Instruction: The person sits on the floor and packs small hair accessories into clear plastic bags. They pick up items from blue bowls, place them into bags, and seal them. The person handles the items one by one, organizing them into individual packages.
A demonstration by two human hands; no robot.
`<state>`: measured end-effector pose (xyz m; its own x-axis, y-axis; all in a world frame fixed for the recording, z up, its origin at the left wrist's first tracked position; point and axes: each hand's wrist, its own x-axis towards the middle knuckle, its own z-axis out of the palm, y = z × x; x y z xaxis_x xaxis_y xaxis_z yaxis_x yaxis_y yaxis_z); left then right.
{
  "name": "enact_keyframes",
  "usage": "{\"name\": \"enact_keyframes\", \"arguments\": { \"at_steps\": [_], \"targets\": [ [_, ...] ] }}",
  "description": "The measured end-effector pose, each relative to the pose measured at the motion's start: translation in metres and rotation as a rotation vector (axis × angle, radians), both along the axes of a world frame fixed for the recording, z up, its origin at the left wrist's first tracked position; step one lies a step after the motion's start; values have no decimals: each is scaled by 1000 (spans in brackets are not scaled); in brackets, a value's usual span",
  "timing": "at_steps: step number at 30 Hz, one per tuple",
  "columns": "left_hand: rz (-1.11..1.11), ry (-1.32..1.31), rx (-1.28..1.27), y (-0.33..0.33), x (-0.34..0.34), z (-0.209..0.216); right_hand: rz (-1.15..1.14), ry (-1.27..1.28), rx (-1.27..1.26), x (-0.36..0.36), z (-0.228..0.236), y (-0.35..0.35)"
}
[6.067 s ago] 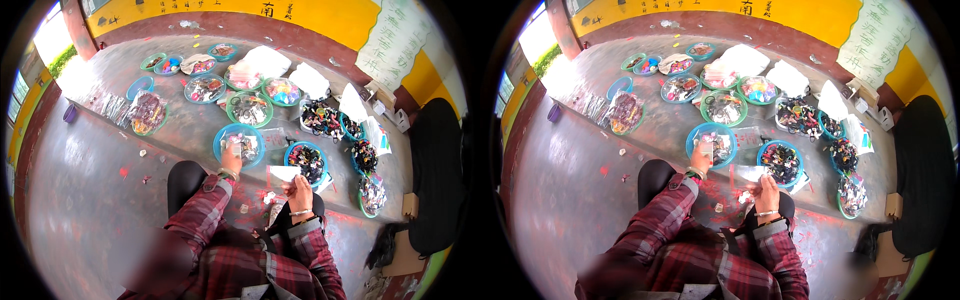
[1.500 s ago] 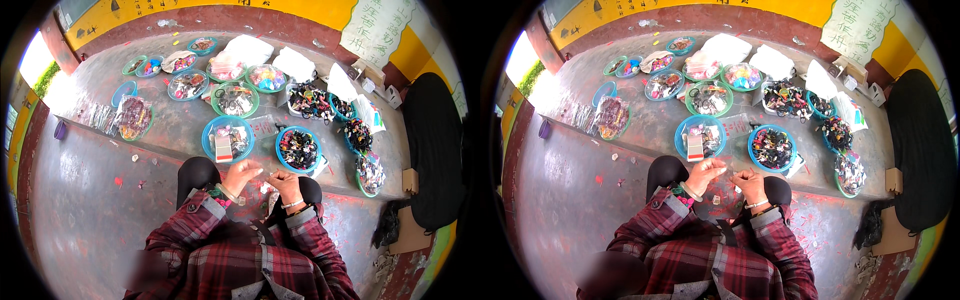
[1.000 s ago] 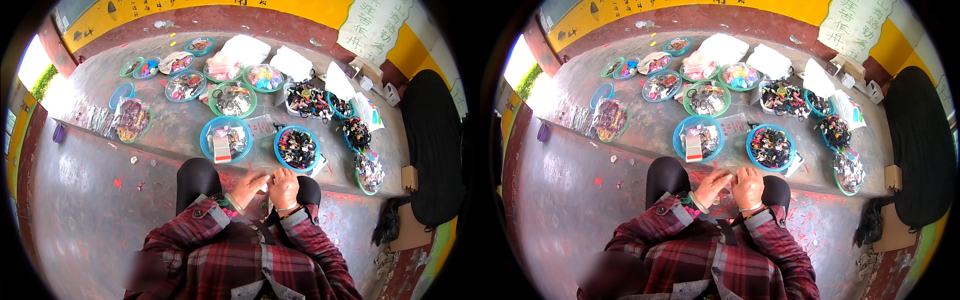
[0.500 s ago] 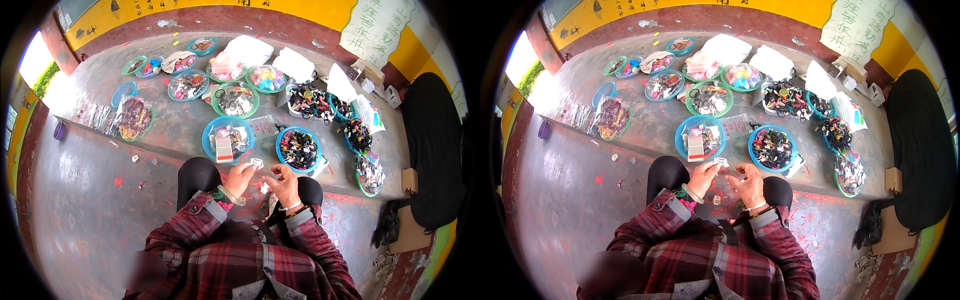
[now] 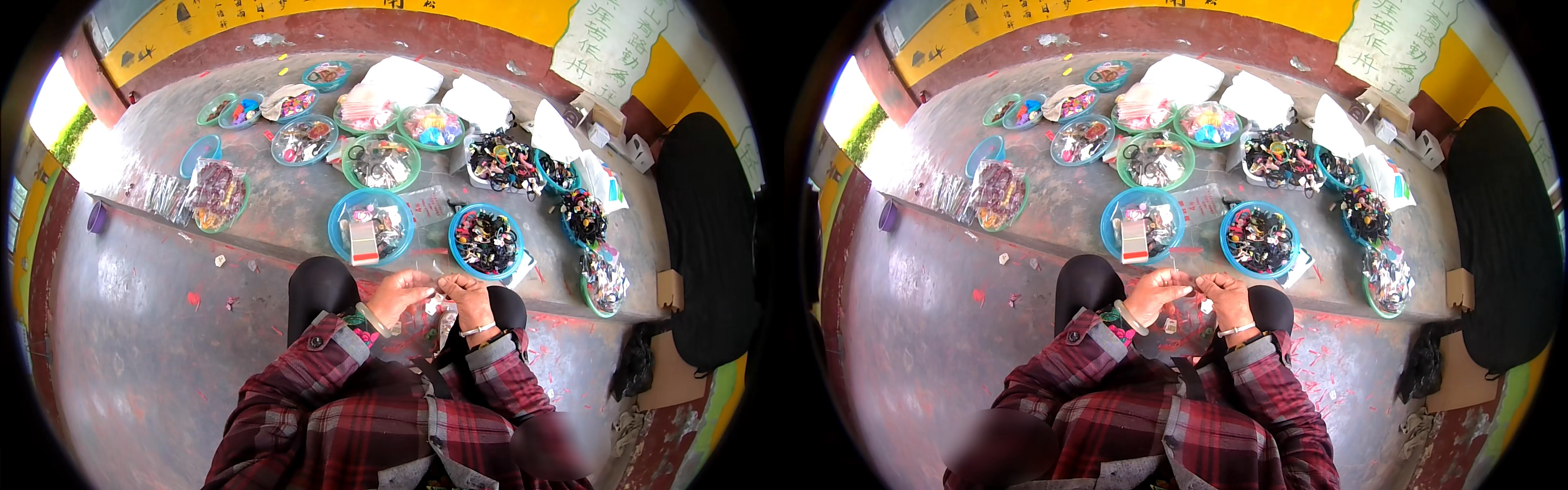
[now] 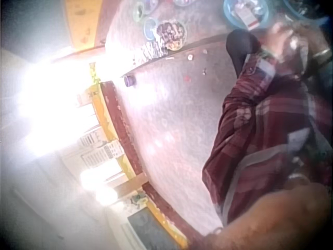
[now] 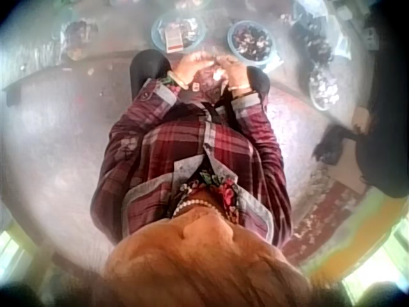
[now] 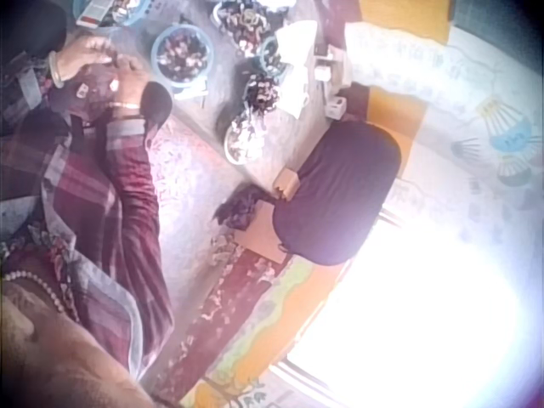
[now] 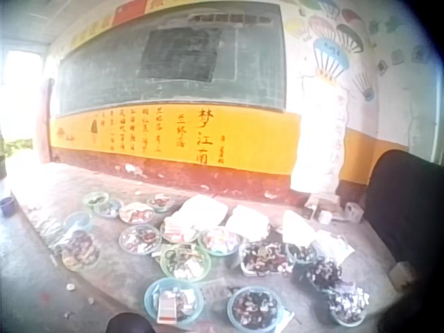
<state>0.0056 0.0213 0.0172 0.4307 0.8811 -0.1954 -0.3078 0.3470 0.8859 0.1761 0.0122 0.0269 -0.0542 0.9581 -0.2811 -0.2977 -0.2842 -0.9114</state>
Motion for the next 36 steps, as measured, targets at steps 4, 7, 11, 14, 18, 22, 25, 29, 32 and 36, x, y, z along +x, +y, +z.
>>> {"name": "enact_keyframes", "arguments": {
  "at_steps": [4,7,11,14,18,22,25,29,32,36],
  "targets": [
    [2,-49,-108,-1,1,3,12,-98,46,0,-3,0],
    [44,-104,-154,1,1,-4,35,-144,66,1,-14,2],
    [92,-195,-129,2,2,-18,52,-128,39,0,-15,3],
    [109,-193,-94,3,2,-20,43,-67,-8,-2,-9,1],
    [126,-97,-73,3,0,-9,23,-276,46,-2,-10,2],
    [126,115,23,9,-5,-15,-256,-779,541,-8,32,-8],
    [114,206,71,6,-5,-8,-197,-931,840,-8,28,-7],
    [90,493,359,1,-2,3,-134,-1053,906,-12,28,-9],
    [100,584,487,0,-1,4,-61,-1008,712,-13,27,-11],
    [107,517,468,-1,0,-6,-13,-996,674,-10,19,-10]
  ]
}}
